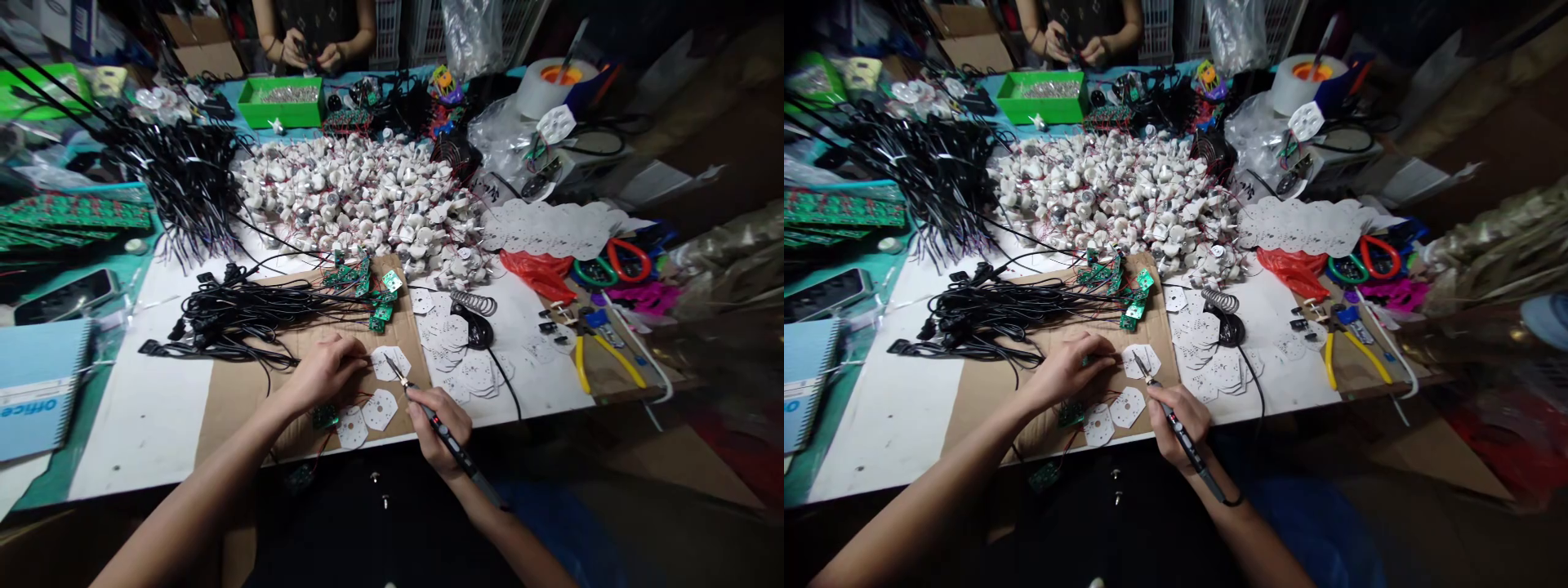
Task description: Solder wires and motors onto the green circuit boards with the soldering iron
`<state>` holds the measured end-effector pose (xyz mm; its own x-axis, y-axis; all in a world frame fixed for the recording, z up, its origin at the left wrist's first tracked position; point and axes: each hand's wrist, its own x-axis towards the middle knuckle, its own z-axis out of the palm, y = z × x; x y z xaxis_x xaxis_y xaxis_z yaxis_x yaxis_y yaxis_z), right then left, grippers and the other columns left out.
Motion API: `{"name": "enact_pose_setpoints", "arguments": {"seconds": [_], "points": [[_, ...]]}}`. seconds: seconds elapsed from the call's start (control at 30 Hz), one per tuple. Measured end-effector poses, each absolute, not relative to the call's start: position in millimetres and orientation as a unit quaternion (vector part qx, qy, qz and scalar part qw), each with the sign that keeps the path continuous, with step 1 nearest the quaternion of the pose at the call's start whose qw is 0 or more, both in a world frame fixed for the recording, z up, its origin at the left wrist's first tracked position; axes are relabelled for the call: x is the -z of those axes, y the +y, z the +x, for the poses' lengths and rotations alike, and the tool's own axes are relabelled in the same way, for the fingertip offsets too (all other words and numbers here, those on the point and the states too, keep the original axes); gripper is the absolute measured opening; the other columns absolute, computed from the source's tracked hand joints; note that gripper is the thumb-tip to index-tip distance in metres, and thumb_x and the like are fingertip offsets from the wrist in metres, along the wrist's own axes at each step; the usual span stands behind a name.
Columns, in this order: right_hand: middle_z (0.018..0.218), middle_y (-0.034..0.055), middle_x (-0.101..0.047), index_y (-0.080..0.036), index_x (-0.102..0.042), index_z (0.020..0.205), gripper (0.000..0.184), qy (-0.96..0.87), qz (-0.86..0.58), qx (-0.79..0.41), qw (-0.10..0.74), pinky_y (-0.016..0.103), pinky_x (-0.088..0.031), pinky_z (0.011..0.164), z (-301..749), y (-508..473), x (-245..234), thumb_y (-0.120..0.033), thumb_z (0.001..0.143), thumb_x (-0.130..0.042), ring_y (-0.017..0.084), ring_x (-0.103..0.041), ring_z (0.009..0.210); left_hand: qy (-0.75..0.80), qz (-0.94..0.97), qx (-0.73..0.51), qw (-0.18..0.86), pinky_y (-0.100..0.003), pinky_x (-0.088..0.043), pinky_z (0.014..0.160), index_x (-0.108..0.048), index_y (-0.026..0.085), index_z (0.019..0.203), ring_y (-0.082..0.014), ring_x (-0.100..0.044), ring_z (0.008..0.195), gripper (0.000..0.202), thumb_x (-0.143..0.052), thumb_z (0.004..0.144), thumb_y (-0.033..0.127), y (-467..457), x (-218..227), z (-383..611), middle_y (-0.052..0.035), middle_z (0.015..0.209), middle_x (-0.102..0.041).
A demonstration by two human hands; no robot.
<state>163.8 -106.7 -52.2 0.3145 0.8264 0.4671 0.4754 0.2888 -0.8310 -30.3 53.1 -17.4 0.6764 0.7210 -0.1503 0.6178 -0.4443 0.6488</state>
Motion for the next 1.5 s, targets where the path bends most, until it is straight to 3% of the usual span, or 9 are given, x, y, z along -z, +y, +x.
{"name": "enact_pose_setpoints", "arguments": {"seconds": [0.2,0.47,1.5], "points": [[0.089,0.0042,-0.077,-0.023,-0.073,0.112,0.025,-0.573,-0.572,-0.156,0.566,0.029,-0.061,0.065,164.2,-106.6,52.7,-0.01,0.094,-0.061,0.018,-0.074,0.073,0.418,0.862,-0.067,0.277,-0.032,-0.046,0.083,-0.074,0.021,0.088,-0.02,-0.066,0.086,0.013,-0.065,0.095,0.027,39.7,20.6,-26.6,-0.0048,0.084,-0.074],[0.087,0.0047,-0.077,-0.022,-0.072,0.113,0.025,-0.609,-0.554,-0.154,0.546,0.03,-0.06,0.066,163.7,-105.2,52.6,-0.009,0.095,-0.061,0.018,-0.074,0.073,0.445,0.874,-0.049,0.19,-0.036,-0.041,0.081,-0.077,0.021,0.087,-0.0221,-0.065,0.088,0.015,-0.064,0.093,0.023,27.0,23.9,-15.7,-0.0067,0.093,-0.077],[0.089,0.0047,-0.078,-0.021,-0.072,0.112,0.023,-0.63,-0.553,-0.159,0.522,0.028,-0.062,0.068,164.6,-104.1,49.5,-0.01,0.095,-0.062,0.018,-0.076,0.075,0.412,0.889,-0.054,0.191,-0.037,-0.039,0.082,-0.078,0.02,0.087,-0.0217,-0.064,0.086,0.02,-0.061,0.096,0.023,31.5,28.8,-18.3,-0.0071,0.089,-0.074]]}}
